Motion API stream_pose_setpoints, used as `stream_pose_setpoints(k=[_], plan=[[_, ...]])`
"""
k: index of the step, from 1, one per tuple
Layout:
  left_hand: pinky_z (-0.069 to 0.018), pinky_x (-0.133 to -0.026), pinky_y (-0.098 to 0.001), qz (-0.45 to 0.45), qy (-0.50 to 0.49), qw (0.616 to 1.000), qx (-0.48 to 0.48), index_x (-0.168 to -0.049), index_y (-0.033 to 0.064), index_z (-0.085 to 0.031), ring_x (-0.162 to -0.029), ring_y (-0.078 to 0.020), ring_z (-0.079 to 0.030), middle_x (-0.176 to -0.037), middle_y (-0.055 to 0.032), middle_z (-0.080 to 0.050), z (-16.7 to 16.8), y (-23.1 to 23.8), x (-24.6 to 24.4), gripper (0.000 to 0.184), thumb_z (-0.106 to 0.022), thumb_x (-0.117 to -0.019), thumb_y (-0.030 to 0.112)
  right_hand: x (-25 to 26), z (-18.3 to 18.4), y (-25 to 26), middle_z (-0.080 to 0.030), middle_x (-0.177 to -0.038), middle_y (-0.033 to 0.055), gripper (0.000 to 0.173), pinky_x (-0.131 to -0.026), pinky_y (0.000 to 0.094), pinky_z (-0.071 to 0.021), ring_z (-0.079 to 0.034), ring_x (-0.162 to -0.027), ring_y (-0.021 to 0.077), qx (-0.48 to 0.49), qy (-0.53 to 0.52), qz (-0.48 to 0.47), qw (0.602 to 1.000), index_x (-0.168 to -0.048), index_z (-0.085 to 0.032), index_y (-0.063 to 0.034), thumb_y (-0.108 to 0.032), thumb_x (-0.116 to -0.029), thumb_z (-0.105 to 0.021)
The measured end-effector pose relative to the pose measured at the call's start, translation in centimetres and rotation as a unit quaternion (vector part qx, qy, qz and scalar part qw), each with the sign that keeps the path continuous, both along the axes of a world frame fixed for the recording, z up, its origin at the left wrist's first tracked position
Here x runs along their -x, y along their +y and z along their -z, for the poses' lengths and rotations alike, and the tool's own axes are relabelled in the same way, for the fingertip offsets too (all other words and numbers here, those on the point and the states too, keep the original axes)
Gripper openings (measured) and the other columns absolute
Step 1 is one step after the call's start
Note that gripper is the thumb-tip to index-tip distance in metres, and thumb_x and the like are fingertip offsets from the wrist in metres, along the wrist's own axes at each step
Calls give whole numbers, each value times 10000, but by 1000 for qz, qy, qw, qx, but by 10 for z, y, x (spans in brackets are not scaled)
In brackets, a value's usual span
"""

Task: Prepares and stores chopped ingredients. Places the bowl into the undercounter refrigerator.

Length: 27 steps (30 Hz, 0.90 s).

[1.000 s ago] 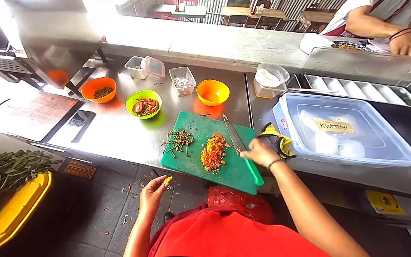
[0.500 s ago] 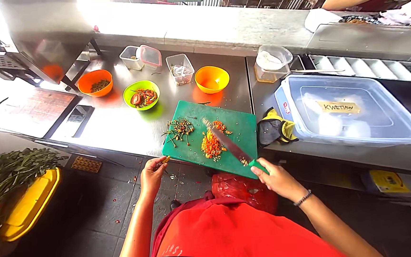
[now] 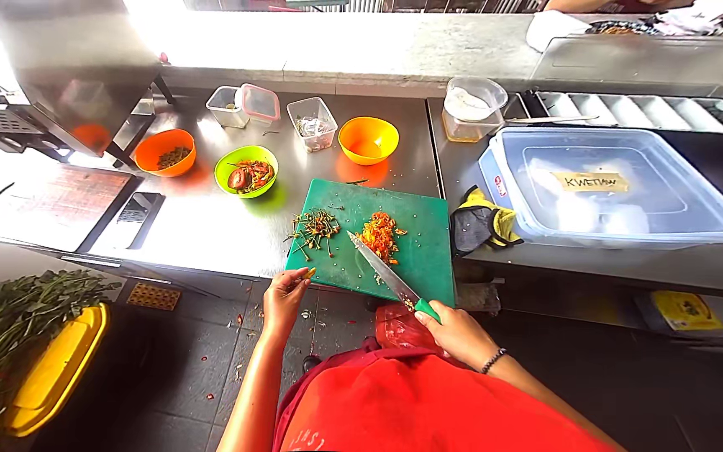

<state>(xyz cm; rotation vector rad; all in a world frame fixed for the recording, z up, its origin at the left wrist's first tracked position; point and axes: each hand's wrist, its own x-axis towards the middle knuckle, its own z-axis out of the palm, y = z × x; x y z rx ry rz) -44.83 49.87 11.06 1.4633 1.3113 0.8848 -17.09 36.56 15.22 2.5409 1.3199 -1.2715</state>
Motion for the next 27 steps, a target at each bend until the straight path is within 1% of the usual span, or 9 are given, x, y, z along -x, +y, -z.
stream_pose_setpoints(k=[5,9,11,12,14,15,20,25,27], plan=[[-582,-895,-362,106,49,991,-73,-1120,22,-763,-987,-206,-701,-1121,-147,-707,-1,12,-32,199,-734,-924,24,10,-1,16,-672,-936,163,436,-758,412,-573,-691,-758,246,7,18,37,999,-1307,-565,-12,-386,-1108,-460],[-564,-938,-428,227,99,961,-120,-1091,-13,-762,-1001,-279,-711,-1082,-187,-730,-7,29,-66,163,-702,-943,19,12,2,23,-685,-920,156,433,-674,375,-592,-706,-688,225,1,35,76,997,-1407,-464,-35,-357,-1119,-440],[-540,-982,-445,285,133,941,-122,-1103,-19,-764,-1050,-306,-709,-1101,-199,-736,-6,39,-81,173,-664,-967,21,14,2,27,-689,-1009,168,411,-723,389,-596,-721,-766,242,-11,36,73,997,-1416,-445,-21,-307,-1121,-446],[-523,-1005,-458,313,150,930,-117,-1110,-21,-762,-1085,-320,-701,-1125,-204,-734,-6,42,-88,181,-640,-984,21,18,-2,31,-668,-1074,183,393,-788,408,-587,-716,-852,262,-13,25,56,998,-1405,-447,-2,-273,-1120,-448],[-503,-1030,-472,362,175,908,-119,-1112,-30,-758,-1123,-344,-683,-1146,-217,-724,-2,49,-97,192,-612,-992,4,27,-12,42,-638,-1213,258,403,-982,491,-515,-666,-1120,364,-6,-14,16,1000,-1402,-447,45,-240,-1118,-449],[-502,-1030,-473,380,180,898,-127,-1100,-31,-761,-1117,-349,-679,-1131,-220,-721,2,53,-101,186,-616,-986,-3,30,-16,45,-637,-1229,271,412,-1013,508,-501,-649,-1179,386,2,-41,-7,999,-1393,-442,53,-259,-1122,-432],[-506,-1025,-474,431,178,865,-186,-1024,-14,-784,-1105,-343,-685,-1079,-203,-735,12,61,-112,168,-623,-978,-8,46,-41,58,-659,-1212,251,456,-990,505,-527,-667,-1181,379,68,-108,-43,991,-1401,-429,25,-337,-1130,-371],[-505,-1025,-467,448,176,855,-195,-1004,-32,-779,-1101,-353,-687,-1073,-213,-735,12,61,-117,172,-609,-978,-25,52,-6,68,-682,-1168,245,447,-958,517,-547,-689,-1137,396,31,-118,-10,993,-1425,-401,16,-319,-1132,-359],[-504,-1022,-469,444,178,857,-190,-1004,-34,-779,-1098,-355,-682,-1067,-214,-729,12,60,-118,172,-610,-979,-21,50,-14,72,-673,-1191,253,446,-966,519,-545,-684,-1148,399,38,-108,-13,993,-1424,-400,21,-315,-1133,-363]])
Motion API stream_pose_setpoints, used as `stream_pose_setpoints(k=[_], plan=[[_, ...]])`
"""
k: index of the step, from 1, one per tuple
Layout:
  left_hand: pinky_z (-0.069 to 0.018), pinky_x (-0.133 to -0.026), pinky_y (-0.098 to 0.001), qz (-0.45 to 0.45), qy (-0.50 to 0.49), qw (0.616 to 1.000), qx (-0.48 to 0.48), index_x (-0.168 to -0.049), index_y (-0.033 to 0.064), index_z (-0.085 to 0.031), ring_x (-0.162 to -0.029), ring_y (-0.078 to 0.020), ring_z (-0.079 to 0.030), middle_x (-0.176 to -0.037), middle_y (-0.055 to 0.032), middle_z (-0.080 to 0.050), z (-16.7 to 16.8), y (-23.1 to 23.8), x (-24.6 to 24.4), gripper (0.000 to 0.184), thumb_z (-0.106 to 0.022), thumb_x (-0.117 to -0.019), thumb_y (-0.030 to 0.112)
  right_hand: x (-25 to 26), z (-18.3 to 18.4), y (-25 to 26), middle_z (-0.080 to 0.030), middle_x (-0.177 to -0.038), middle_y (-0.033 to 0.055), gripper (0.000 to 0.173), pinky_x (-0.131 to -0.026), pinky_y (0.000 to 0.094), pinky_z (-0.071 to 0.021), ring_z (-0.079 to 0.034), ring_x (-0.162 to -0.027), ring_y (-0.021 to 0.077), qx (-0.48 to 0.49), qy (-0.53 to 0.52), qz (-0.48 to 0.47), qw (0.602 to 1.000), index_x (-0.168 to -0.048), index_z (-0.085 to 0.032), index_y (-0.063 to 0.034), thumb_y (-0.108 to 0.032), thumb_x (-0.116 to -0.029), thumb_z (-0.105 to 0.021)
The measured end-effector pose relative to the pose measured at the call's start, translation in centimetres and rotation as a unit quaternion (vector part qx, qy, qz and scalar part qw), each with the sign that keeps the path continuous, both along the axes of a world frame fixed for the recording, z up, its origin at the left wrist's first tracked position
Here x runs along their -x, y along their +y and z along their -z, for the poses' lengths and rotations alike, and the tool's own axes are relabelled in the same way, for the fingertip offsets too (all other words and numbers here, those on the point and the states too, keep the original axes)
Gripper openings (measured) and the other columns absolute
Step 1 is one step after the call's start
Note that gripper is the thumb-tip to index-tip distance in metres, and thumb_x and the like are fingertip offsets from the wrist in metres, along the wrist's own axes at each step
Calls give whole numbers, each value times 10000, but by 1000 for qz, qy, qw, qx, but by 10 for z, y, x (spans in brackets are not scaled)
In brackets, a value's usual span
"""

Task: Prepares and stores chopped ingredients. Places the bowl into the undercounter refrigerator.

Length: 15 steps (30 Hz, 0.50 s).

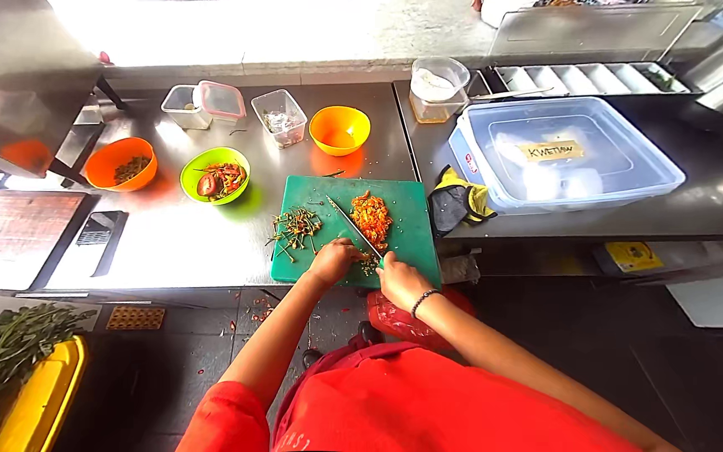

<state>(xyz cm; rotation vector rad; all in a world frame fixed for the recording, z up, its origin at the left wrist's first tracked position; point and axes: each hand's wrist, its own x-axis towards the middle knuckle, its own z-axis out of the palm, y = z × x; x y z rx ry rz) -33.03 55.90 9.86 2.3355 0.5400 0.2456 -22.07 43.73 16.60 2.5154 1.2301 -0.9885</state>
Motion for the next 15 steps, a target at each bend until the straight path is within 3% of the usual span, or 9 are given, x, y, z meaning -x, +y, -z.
stream_pose_setpoints(k=[2,6,10,15], plan=[[-501,-1022,-467,-2,8,1000,2,-991,-38,-777,-1100,-357,-674,-1061,-217,-723,-2,1,-1,165,-616,-982,-4,2,-10,-1,-674,-1181,240,433,-967,507,-544,-684,-1149,383,12,-1,-4,1000,-1406,-412,12,-319,-1129,-372],[-500,-1028,-470,-16,9,1000,6,-995,-41,-774,-1102,-357,-679,-1069,-218,-729,0,1,-1,163,-620,-986,11,2,7,2,-681,-1167,249,442,-958,515,-547,-690,-1135,394,-10,-4,6,1000,-1414,-413,17,-319,-1131,-366],[-500,-1029,-480,-31,21,999,11,-994,-43,-767,-1113,-359,-679,-1079,-216,-730,-2,3,-2,158,-628,-988,30,0,-11,5,-673,-1173,248,435,-964,515,-544,-686,-1140,389,9,4,4,1000,-1408,-407,20,-312,-1128,-378],[-504,-1024,-481,-26,5,1000,11,-1001,-49,-769,-1106,-364,-687,-1076,-225,-733,-2,-1,-2,167,-611,-988,4,-1,3,11,-673,-1185,268,444,-957,532,-545,-685,-1140,410,-15,13,10,1000,-1434,-403,26,-298,-1132,-371]])
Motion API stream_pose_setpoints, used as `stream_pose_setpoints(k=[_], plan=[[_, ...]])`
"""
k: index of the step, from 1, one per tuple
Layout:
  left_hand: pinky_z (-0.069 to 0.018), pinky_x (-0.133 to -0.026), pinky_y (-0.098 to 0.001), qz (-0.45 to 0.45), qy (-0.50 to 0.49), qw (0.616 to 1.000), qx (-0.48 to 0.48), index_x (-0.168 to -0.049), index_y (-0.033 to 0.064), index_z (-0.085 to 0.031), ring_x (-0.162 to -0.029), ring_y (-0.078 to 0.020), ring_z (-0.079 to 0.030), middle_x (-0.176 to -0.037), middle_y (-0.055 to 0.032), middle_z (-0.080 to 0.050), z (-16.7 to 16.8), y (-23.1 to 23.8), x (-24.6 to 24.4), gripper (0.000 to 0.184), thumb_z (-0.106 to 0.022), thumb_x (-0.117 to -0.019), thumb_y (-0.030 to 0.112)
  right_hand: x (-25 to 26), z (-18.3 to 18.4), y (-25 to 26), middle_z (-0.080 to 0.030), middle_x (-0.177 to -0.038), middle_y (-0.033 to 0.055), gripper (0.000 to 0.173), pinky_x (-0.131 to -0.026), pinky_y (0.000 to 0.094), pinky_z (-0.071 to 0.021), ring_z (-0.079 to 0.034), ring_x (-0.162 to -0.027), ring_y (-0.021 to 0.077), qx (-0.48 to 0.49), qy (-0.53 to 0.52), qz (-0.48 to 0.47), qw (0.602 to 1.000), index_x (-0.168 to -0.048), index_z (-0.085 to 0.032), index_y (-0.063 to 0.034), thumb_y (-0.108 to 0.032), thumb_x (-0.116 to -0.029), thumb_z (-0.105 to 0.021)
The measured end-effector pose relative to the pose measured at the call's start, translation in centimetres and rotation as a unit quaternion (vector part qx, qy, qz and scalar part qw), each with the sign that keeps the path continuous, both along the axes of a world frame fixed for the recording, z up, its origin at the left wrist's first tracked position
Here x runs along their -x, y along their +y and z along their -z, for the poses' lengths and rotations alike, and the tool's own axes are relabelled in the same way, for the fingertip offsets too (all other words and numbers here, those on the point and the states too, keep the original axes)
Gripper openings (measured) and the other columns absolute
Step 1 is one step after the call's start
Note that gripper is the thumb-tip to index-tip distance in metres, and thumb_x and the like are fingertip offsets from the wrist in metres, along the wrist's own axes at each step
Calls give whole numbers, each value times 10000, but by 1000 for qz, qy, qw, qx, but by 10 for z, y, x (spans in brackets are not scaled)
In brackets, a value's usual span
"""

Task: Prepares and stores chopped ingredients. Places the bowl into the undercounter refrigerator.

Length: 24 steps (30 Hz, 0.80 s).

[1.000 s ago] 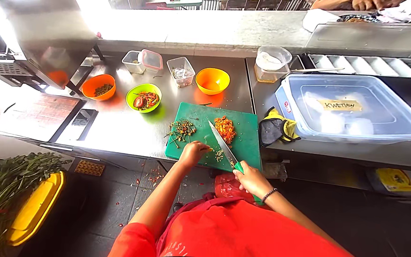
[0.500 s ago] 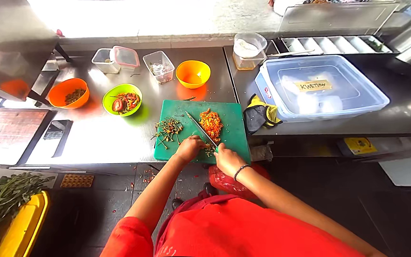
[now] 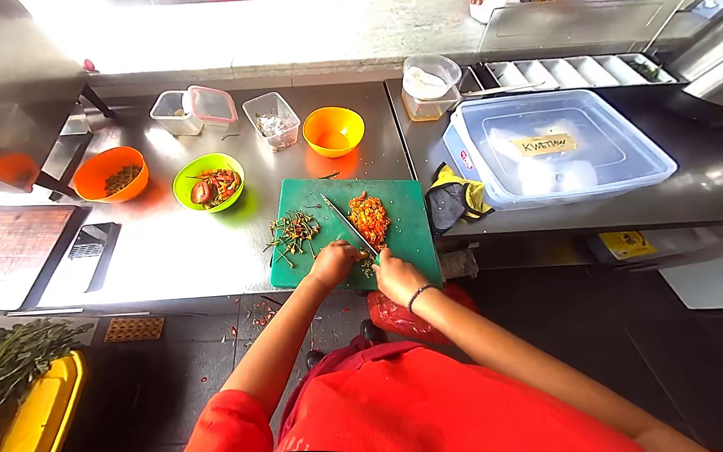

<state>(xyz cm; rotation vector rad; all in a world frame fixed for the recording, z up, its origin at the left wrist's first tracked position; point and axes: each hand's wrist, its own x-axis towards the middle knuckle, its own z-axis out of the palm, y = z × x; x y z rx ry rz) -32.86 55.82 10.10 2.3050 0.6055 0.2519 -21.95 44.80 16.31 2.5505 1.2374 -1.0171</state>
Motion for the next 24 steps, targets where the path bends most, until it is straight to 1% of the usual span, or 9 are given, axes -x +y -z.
stream_pose_setpoints(k=[2,4,6,8,10,14,18,21,24], plan=[[-501,-1030,-480,-3,2,1000,-3,-1003,-51,-768,-1114,-366,-684,-1080,-227,-733,-1,0,0,179,-599,-997,8,0,-11,2,-671,-1189,259,442,-958,526,-546,-683,-1142,403,14,0,-7,1000,-1431,-400,25,-296,-1130,-372],[-498,-1036,-469,-6,10,1000,0,-1008,-45,-769,-1121,-359,-681,-1086,-219,-734,0,2,-3,184,-594,-1002,10,4,-4,0,-685,-1149,236,421,-948,512,-553,-696,-1121,386,9,-17,0,1000,-1407,-411,6,-307,-1128,-369],[-506,-1028,-469,-5,15,1000,2,-1009,-34,-773,-1101,-351,-688,-1073,-212,-735,1,2,-5,174,-606,-995,12,3,6,1,-686,-1155,243,428,-951,518,-551,-695,-1124,393,-3,-12,5,1000,-1425,-405,11,-296,-1130,-363],[-507,-1020,-480,-3,21,1000,4,-1013,-32,-773,-1096,-353,-690,-1071,-214,-734,-1,2,-4,172,-611,-994,23,-2,-1,4,-672,-1192,265,445,-962,535,-544,-682,-1142,411,1,8,-1,1000,-1440,-400,30,-287,-1130,-375],[-504,-1025,-477,-3,30,1000,4,-1025,-28,-773,-1104,-351,-687,-1083,-210,-735,-4,4,-6,173,-612,-996,28,-1,-11,4,-670,-1190,254,435,-967,527,-542,-679,-1152,401,12,3,-6,1000,-1426,-405,20,-295,-1128,-384],[-501,-1033,-467,-9,28,1000,10,-1032,-26,-772,-1108,-347,-686,-1081,-209,-735,-3,3,-9,178,-605,-998,23,0,7,4,-681,-1165,248,443,-960,520,-547,-688,-1139,394,-3,-7,-1,1000,-1430,-401,19,-303,-1127,-380],[-510,-1019,-469,-12,22,1000,1,-1015,-26,-774,-1084,-341,-696,-1057,-201,-742,-2,3,-8,168,-615,-991,22,0,-8,4,-674,-1183,247,442,-967,523,-545,-685,-1146,390,14,2,-8,1000,-1430,-397,15,-306,-1126,-386],[-507,-1023,-466,-15,22,1000,3,-1022,-22,-775,-1092,-340,-695,-1066,-200,-743,-1,2,-9,167,-619,-994,30,3,8,3,-681,-1176,243,431,-964,521,-546,-689,-1141,387,-7,2,12,1000,-1430,-406,12,-293,-1126,-382],[-504,-1038,-466,-11,28,1000,3,-1055,-11,-776,-1113,-339,-691,-1094,-200,-740,-2,-1,-5,190,-596,-1007,26,-4,3,4,-676,-1187,252,451,-966,534,-545,-686,-1144,399,-13,11,-2,1000,-1420,-414,24,-316,-1124,-402]])
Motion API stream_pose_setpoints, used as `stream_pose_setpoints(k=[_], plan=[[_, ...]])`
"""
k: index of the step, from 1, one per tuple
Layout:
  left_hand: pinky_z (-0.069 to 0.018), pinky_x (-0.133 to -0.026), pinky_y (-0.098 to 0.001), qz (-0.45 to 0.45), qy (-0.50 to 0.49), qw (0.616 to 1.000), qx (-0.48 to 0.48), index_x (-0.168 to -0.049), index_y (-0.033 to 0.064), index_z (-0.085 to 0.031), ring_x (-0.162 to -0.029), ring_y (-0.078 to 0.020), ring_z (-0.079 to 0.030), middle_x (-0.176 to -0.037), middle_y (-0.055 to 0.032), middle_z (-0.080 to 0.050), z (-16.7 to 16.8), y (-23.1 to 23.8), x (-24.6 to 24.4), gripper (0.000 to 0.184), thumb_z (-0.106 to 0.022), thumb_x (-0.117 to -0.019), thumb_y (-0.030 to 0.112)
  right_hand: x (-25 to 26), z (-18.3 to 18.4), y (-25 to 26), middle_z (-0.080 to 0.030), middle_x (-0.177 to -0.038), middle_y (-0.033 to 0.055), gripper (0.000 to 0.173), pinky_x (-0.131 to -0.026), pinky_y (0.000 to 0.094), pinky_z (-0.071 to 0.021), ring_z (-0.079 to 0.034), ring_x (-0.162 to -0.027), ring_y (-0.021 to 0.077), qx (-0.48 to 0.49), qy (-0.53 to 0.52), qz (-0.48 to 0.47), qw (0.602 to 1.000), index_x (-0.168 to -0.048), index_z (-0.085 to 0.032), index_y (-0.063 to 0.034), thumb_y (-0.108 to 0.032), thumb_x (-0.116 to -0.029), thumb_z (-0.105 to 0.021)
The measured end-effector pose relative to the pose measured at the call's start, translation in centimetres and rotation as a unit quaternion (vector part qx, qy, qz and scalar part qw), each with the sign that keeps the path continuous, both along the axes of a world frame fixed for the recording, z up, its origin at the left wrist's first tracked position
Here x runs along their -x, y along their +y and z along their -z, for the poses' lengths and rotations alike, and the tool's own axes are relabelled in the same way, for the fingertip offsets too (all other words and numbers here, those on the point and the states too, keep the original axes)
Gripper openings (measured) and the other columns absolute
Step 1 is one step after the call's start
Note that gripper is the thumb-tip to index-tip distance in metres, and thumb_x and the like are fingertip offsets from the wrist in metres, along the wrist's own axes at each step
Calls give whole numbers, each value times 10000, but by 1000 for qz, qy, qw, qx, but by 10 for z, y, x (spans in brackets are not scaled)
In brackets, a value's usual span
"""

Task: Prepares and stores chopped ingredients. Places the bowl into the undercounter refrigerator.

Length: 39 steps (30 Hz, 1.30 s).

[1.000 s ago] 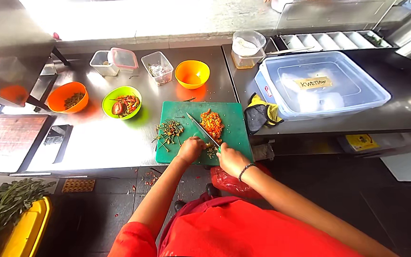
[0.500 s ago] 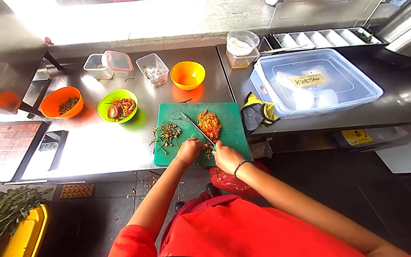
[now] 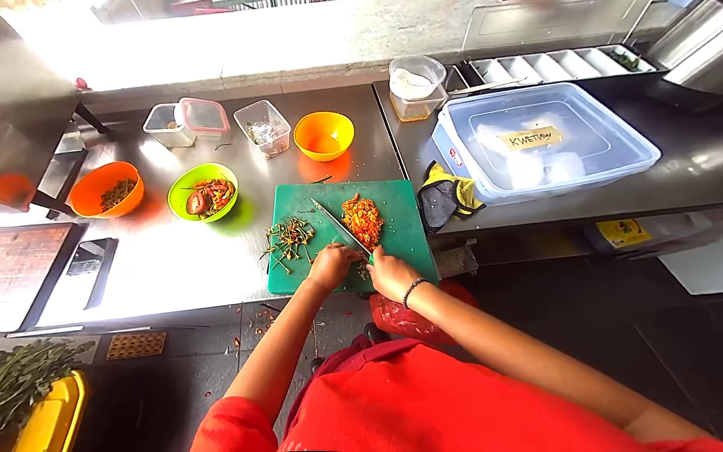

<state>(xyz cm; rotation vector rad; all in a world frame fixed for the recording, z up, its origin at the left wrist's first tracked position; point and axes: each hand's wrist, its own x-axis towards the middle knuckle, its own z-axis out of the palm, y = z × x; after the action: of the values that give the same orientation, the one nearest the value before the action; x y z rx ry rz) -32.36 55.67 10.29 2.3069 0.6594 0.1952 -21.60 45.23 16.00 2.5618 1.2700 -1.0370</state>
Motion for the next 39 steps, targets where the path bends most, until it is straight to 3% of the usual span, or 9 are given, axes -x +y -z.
stream_pose_setpoints(k=[3,6,11,16,22,28,32,36,39], plan=[[-514,-1020,-472,-16,-10,1000,-10,-1034,-22,-773,-1094,-340,-700,-1078,-202,-744,-1,0,-2,193,-587,-1005,24,5,-14,-2,-673,-1203,248,445,-975,527,-541,-680,-1155,396,17,5,8,1000,-1447,-391,15,-291,-1123,-392],[-514,-1012,-484,-26,-2,1000,6,-1043,-41,-758,-1084,-344,-699,-1072,-208,-739,0,-2,-2,185,-604,-1007,54,12,3,-4,-686,-1181,238,415,-960,522,-549,-692,-1143,385,4,-5,22,1000,-1422,-408,-1,-287,-1123,-386],[-541,-904,-540,-78,35,996,40,-1131,-54,-625,-988,-366,-712,-1009,-219,-721,-4,-4,-4,187,-621,-998,78,3,-14,-1,-674,-1199,243,426,-970,525,-546,-681,-1162,385,16,4,-4,1000,-1405,-419,11,-307,-1123,-395],[-533,-891,-541,-87,50,994,39,-1091,-53,-632,-986,-373,-703,-987,-220,-711,-6,-7,-5,161,-605,-999,75,15,5,-2,-681,-1193,245,415,-948,529,-555,-689,-1145,393,-3,0,17,1000,-1434,-397,5,-271,-1123,-384],[-541,-849,-529,-98,33,994,19,-1030,-53,-628,-927,-363,-705,-928,-208,-706,-4,-8,-8,129,-623,-977,65,5,-11,2,-673,-1203,240,417,-972,514,-547,-681,-1170,377,8,-1,-7,1000,-1386,-428,6,-318,-1125,-393],[-533,-878,-533,-87,52,995,24,-1036,-56,-629,-975,-375,-698,-967,-221,-702,-6,-7,-7,125,-603,-984,54,7,-2,-1,-678,-1185,232,417,-961,503,-552,-684,-1159,374,3,10,5,1000,-1378,-432,9,-319,-1123,-398],[-530,-873,-532,-67,51,996,15,-1036,-61,-631,-962,-377,-695,-950,-228,-693,-8,-2,-6,134,-609,-984,61,4,8,4,-666,-1228,249,446,-988,511,-539,-674,-1180,382,-16,38,14,999,-1435,-402,25,-291,-1120,-405],[-501,-1015,-518,-61,51,996,-30,-1143,-60,-650,-1092,-366,-675,-1085,-219,-706,-23,34,7,216,-608,-1027,117,-23,-1,-5,-634,-1262,279,477,-1034,538,-489,-637,-1204,399,-78,125,30,989,-1436,-440,47,-308,-1116,-444],[-461,-1060,-539,-86,109,986,-90,-1221,27,-693,-1200,-361,-627,-1184,-163,-717,-37,82,15,245,-587,-1032,142,-49,-5,-28,-649,-1126,259,461,-916,520,-525,-674,-1007,370,-147,169,84,971,-1391,-473,25,-343,-1113,-450]])
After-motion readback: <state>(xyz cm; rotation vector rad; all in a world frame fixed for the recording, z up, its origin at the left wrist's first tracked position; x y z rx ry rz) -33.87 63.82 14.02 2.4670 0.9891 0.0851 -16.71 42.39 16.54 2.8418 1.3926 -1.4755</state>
